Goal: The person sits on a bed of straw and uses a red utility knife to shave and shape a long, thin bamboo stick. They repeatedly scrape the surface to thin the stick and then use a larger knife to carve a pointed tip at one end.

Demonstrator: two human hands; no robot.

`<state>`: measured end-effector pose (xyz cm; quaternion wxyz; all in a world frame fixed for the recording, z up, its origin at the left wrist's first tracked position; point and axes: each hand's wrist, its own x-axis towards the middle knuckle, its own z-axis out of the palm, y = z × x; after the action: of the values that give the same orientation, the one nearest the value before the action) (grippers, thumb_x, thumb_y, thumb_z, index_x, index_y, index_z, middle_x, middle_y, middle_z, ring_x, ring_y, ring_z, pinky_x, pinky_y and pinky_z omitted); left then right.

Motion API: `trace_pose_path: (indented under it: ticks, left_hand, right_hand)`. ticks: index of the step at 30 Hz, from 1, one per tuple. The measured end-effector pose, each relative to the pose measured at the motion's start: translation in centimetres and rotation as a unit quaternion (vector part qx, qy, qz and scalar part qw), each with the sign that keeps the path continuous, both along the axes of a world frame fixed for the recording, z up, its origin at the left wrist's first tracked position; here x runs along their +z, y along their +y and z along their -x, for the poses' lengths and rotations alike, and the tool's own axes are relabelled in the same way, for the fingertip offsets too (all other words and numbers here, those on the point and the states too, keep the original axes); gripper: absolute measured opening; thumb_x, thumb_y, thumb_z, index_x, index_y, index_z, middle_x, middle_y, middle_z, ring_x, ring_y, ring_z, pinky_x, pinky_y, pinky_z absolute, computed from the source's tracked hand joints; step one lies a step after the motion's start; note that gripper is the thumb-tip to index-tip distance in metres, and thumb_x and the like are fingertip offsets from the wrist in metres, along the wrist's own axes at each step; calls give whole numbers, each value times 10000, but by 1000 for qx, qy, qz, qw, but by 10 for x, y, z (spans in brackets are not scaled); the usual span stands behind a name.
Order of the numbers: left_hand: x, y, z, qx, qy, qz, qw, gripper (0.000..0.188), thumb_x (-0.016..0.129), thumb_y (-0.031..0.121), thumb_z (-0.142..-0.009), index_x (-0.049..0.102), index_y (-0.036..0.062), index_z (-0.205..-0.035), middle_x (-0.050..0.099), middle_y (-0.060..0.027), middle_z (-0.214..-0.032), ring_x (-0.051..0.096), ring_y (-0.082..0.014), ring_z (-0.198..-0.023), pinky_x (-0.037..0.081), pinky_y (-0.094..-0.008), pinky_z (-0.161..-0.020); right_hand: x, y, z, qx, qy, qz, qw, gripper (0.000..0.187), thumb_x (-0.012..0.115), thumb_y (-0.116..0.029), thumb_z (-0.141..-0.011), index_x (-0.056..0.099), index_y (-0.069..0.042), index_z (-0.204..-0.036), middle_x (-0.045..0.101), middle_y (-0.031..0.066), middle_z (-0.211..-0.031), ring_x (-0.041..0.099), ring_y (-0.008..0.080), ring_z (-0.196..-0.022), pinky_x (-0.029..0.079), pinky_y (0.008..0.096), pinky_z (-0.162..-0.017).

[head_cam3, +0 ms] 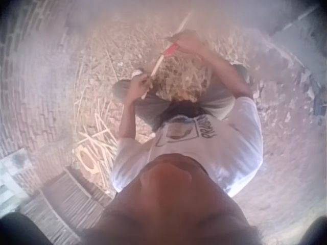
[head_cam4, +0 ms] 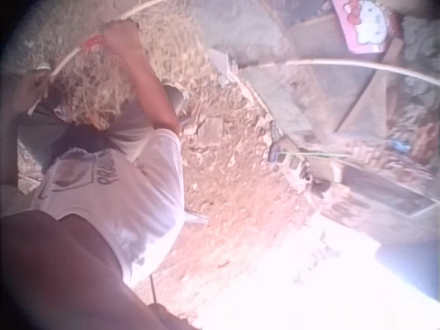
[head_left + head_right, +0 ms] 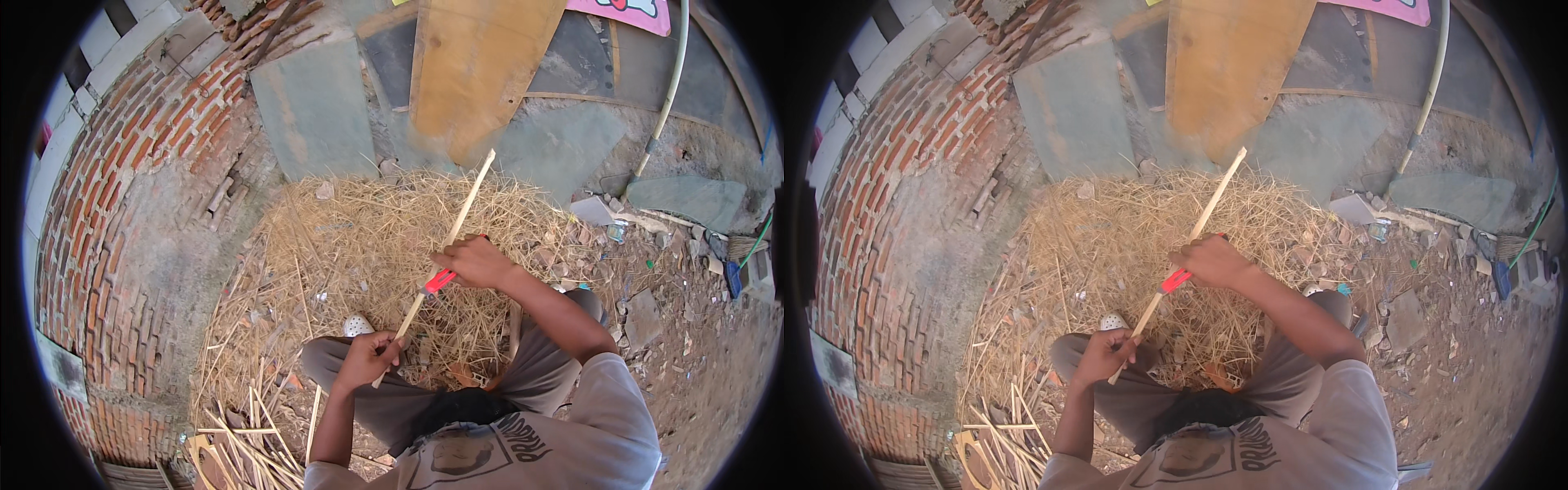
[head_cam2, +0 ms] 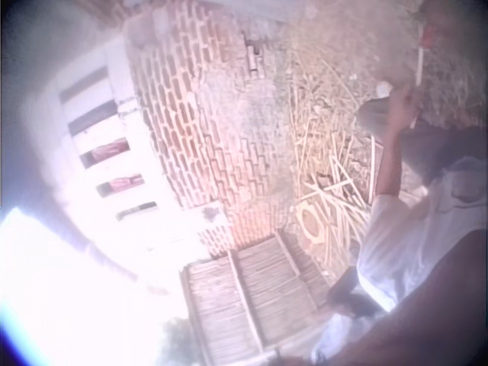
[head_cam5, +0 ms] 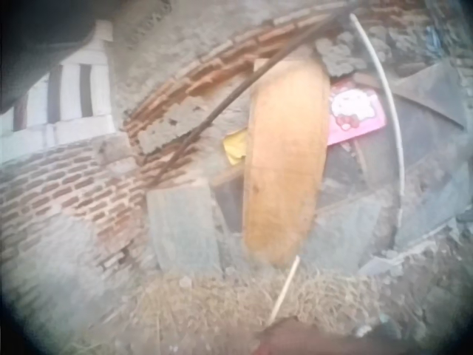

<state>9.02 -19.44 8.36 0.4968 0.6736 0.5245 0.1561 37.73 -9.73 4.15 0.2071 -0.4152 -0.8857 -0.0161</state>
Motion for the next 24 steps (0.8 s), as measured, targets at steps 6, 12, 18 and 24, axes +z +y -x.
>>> trace_pose_path:
  ticks: [6, 12, 18, 24]
  left_hand:
    - [-40, -49, 2, 81, -145, 13, 986, 177, 596, 140, -966, 683, -4, -1019, 587, 29, -640, 503, -15, -577, 403, -201, -521]
    - [-47, -81, -16, 66, -196, 80, 975, 141, 607, 94, -951, 651, -11, -1034, 611, 7, -682, 530, -27, -608, 414, -200, -540]
    - [-70, -50, -33, 39, -441, 179, 879, 293, 424, 278, -1034, 565, 21, -1020, 590, -61, -732, 568, -123, -595, 441, -233, -507]
    - [-54, -22, -72, 124, -384, 234, 885, 398, 343, 391, -1045, 515, 52, -927, 449, -17, -616, 367, -94, -424, 315, -230, -408]
  right_hand:
    - [9, 26, -23, -245, 279, 213, 904, 409, 650, -474, -877, 657, -65, -883, 559, 56, -583, 609, 239, -569, 463, 381, -542]
    - [-7, 35, -25, -126, 658, 442, 596, 296, 684, -312, -909, 496, -110, -800, 372, -72, -571, 335, 55, -456, 285, 237, -427]
    - [14, 25, -16, -20, 752, 453, 479, 251, 682, -244, -914, 466, -133, -850, 383, -66, -606, 359, 55, -491, 318, 226, -443]
    - [6, 26, -18, -4, 742, 473, 475, 226, 641, -225, -942, 463, -147, -826, 359, -67, -603, 350, 61, -494, 316, 218, -449]
